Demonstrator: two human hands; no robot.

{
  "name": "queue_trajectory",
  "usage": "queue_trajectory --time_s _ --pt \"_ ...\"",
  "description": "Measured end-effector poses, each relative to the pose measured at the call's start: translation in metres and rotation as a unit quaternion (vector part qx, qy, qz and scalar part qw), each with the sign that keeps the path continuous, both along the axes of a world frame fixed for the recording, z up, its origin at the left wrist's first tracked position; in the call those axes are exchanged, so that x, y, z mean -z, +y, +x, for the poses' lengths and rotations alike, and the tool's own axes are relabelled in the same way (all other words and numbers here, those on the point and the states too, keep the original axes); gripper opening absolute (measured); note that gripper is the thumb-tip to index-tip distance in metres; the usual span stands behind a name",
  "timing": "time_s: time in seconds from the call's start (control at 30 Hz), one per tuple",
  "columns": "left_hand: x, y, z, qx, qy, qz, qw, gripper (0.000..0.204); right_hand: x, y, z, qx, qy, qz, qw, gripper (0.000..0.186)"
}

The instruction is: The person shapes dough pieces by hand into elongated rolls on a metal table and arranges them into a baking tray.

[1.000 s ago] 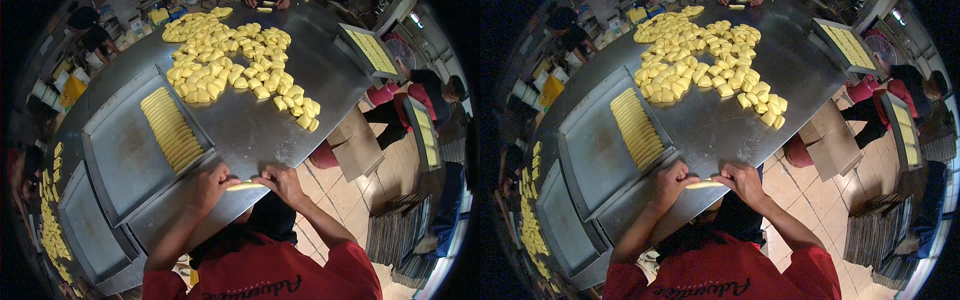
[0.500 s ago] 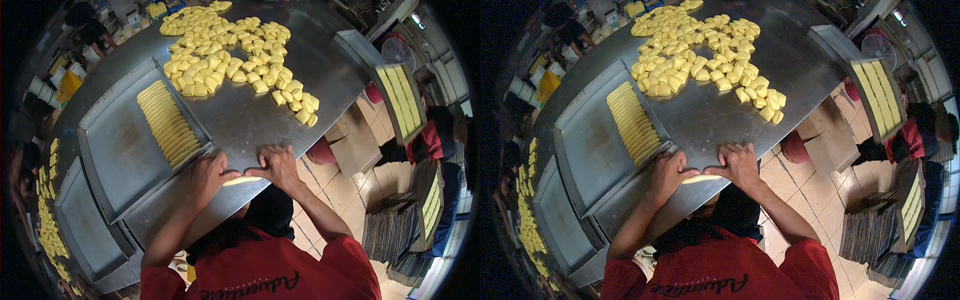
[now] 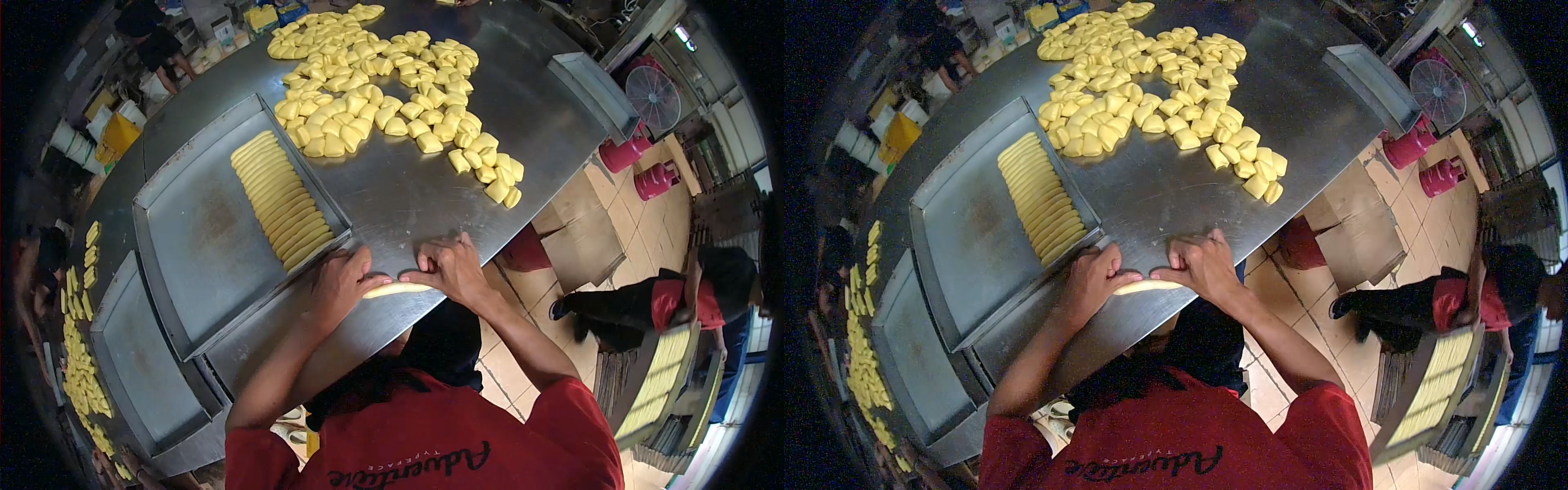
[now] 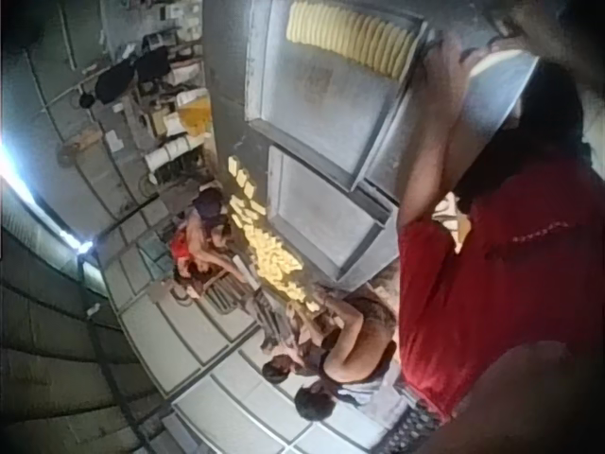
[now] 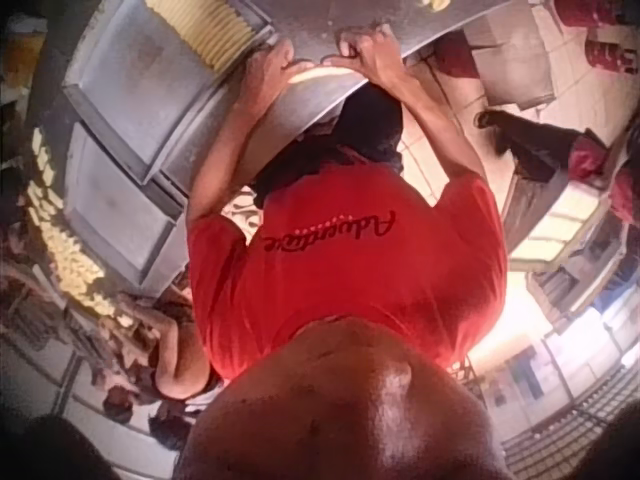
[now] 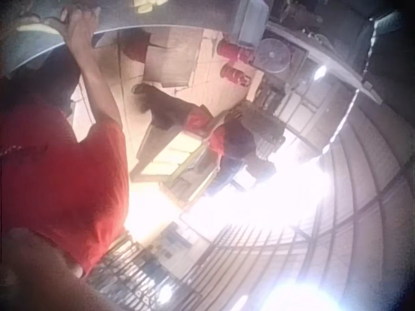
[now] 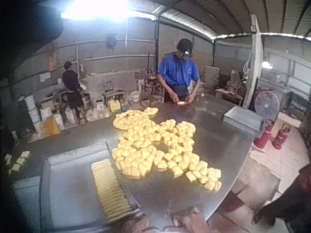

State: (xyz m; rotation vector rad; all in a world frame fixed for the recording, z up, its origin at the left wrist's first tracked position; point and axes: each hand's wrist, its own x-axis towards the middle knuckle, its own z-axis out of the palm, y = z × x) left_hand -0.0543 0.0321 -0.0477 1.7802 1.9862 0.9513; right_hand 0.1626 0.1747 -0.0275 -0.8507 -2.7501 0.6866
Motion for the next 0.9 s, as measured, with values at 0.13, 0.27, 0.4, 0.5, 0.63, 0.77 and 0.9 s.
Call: queue_trajectory --time_s 0.13,0.27,0.4,0.5,0.63,0.77,0.9 --pt "-0.010 0.000 -0.005 -0.010 -0.097 -0.065 0.993 0.051 0.005 -0.001 -0.003 -0.012 0.010 -0.039 0.999 0.056" --pt "-0.011 0.002 -0.007 0.002 -0.029 -0.088 0.996 0.052 0.000 -0.010 -0.011 0.001 -0.015 0.025 1.000 0.059" --pt "-0.004 0.000 -0.008 0.024 -0.011 -0.037 0.999 0.050 0.002 -0.001 -0.009 0.020 0.003 0.031 0.999 0.061" --pt "-0.007 -0.002 -0.011 0.013 -0.083 -0.057 0.995 0.047 0.003 0.001 -0.013 -0.009 -0.006 -0.001 1.000 0.062" --pt "-0.016 -0.002 -0.013 0.034 -0.067 -0.065 0.995 0.046 -0.006 -0.010 -0.022 0.018 -0.078 0.061 0.995 0.062" --pt "-0.005 -0.004 -0.014 0.038 -0.043 -0.030 0.998 0.042 0.009 -0.002 -0.017 0.034 -0.047 0.076 0.995 0.062" --pt "0.001 -0.008 -0.015 0.022 -0.118 0.003 0.993 0.041 0.009 0.006 -0.004 -0.003 0.009 0.007 1.000 0.063"
